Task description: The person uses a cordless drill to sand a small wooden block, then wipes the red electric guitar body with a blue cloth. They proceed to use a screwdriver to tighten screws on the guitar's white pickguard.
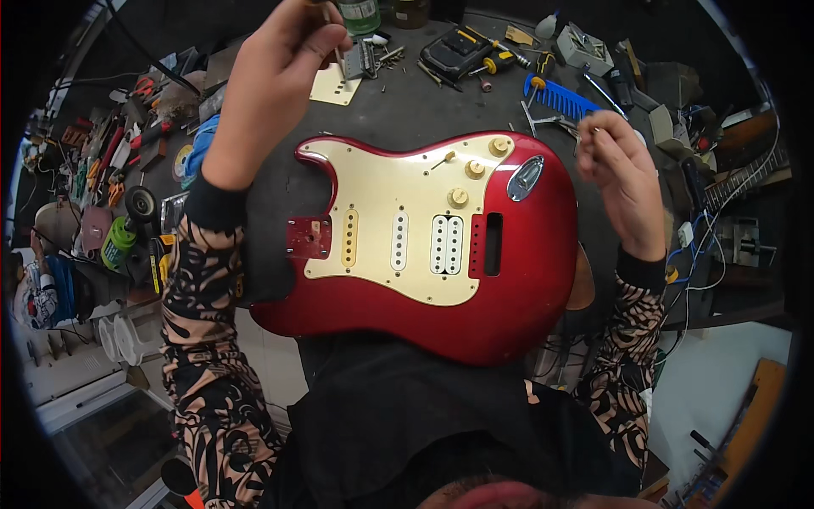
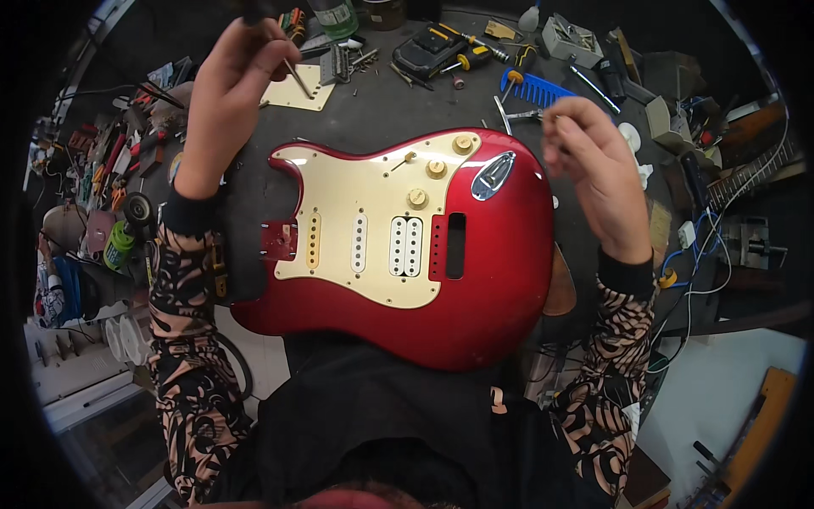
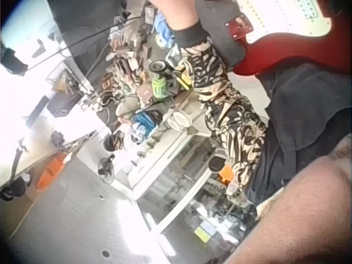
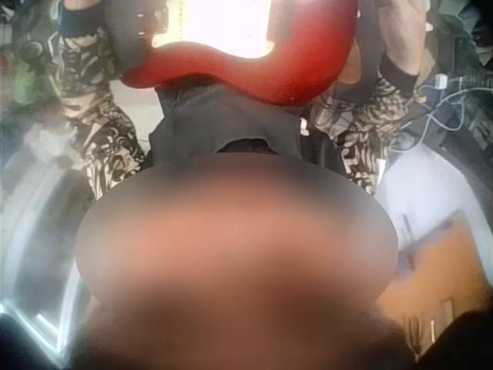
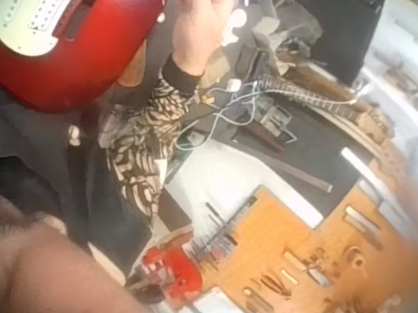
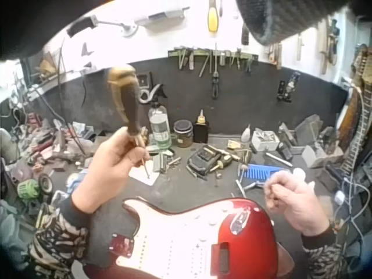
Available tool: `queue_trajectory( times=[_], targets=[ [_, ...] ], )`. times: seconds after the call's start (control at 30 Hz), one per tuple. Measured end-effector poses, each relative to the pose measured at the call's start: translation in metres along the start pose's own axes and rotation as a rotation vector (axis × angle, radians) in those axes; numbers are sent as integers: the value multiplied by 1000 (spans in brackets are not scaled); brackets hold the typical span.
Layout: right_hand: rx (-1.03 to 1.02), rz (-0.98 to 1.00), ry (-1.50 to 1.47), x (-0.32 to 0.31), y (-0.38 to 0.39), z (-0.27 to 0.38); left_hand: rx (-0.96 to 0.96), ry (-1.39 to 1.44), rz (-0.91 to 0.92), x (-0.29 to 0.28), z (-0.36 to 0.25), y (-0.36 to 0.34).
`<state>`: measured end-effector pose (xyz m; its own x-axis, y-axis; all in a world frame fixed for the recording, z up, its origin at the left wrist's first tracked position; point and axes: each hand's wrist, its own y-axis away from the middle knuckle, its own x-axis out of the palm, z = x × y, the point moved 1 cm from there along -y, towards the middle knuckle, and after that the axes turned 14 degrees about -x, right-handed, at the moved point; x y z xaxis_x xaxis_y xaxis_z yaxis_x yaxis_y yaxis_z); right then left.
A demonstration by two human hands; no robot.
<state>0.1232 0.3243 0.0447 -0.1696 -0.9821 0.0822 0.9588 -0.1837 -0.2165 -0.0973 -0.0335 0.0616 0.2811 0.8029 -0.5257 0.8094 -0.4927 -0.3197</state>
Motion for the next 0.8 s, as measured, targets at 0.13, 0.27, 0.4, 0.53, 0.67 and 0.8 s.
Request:
queue_trajectory(
  times=[0.13, 0.27, 0.4, 0.53, 0.67, 0.8],
  targets=[
    [47, 143, -303, 49, -20, 0, -28, 753, 49, 11, -31, 26],
    [128, 191, -484, 97, -32, -4, -4, 893, 6, 25, -59, 51],
    [191, 243, -593, 119, -35, -15, 42, 929, -84, 27, -70, 65],
    [219, 208, -639, 129, -35, -20, 73, 909, -119, 30, -64, 67],
    [226, 201, -653, 129, -33, -22, 49, 904, -96, 34, -60, 68],
    [218, 195, -651, 127, -33, -23, 79, 806, -74, 37, -52, 64]
  ],
)
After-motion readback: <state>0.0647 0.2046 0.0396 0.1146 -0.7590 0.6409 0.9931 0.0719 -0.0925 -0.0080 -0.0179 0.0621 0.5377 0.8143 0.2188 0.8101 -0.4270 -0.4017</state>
